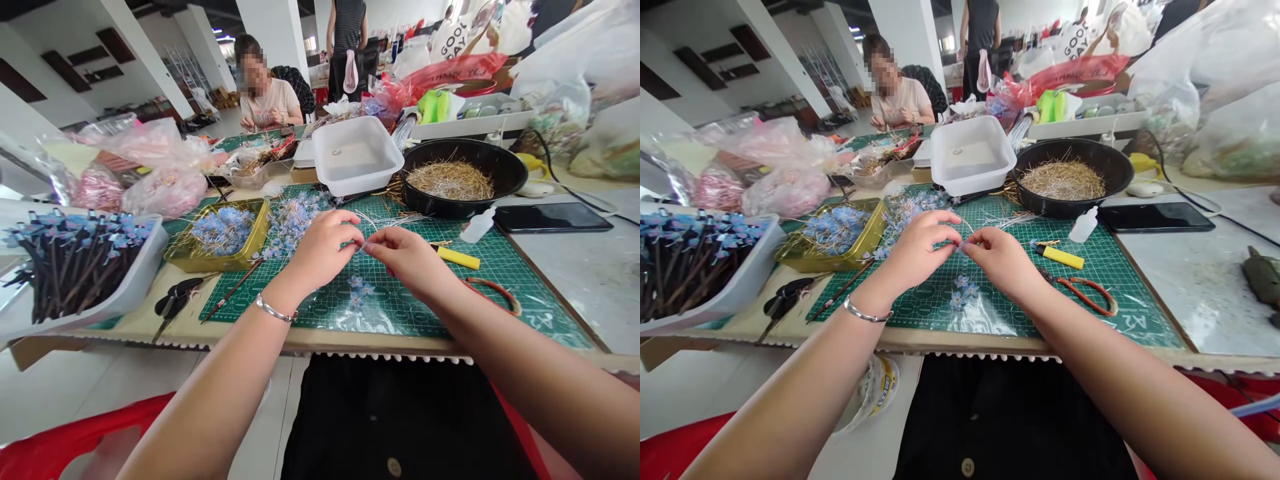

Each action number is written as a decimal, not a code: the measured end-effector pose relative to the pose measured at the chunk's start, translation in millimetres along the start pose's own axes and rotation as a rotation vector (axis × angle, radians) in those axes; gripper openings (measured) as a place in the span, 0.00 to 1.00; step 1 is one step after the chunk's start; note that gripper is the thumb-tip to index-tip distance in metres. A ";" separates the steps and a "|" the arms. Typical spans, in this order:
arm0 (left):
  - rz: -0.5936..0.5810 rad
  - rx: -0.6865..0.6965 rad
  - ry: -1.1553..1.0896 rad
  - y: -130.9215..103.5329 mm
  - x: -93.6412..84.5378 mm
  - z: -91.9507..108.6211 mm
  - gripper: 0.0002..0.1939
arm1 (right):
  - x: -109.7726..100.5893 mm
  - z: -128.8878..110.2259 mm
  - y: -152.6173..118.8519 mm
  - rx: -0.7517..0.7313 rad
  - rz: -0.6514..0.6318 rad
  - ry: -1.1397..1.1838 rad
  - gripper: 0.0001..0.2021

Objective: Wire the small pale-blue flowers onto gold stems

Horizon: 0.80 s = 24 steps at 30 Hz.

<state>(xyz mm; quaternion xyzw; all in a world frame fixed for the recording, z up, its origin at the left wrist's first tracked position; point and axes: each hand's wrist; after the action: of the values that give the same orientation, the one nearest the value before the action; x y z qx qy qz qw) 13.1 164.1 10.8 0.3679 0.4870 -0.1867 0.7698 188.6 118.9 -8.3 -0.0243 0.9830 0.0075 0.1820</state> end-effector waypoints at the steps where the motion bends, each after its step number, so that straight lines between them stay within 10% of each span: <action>1: -0.006 -0.013 0.015 -1.7 1.3 -1.6 0.07 | -1.1 0.0 0.7 -0.004 0.002 -0.015 0.08; 7: -0.045 -0.117 0.112 -22.9 8.2 -15.5 0.07 | -17.9 -3.0 -5.3 -0.007 0.094 -0.017 0.06; 12: 0.090 -0.231 0.213 -43.8 10.8 15.7 0.15 | -20.7 -1.1 -10.7 -0.010 0.146 0.017 0.08; 17: -0.097 0.008 0.143 -62.8 40.0 53.3 0.13 | -10.4 10.3 -10.8 -0.025 0.104 0.041 0.09; 24: -0.142 -0.010 0.063 -73.3 60.9 45.5 0.15 | -34.9 -10.8 -20.3 -0.153 0.254 0.176 0.05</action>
<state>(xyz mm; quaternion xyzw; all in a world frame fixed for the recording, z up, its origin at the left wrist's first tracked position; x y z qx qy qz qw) 21.3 86.1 -59.8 0.3342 0.5369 -0.2267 0.7407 218.3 100.0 14.1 0.0858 0.9869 0.1030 0.0902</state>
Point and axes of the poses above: each hand's wrist, its own y-axis towards the middle knuckle, its own x-axis out of the palm, z = x × y, and after that the axes turned 4 degrees about -z, right-handed
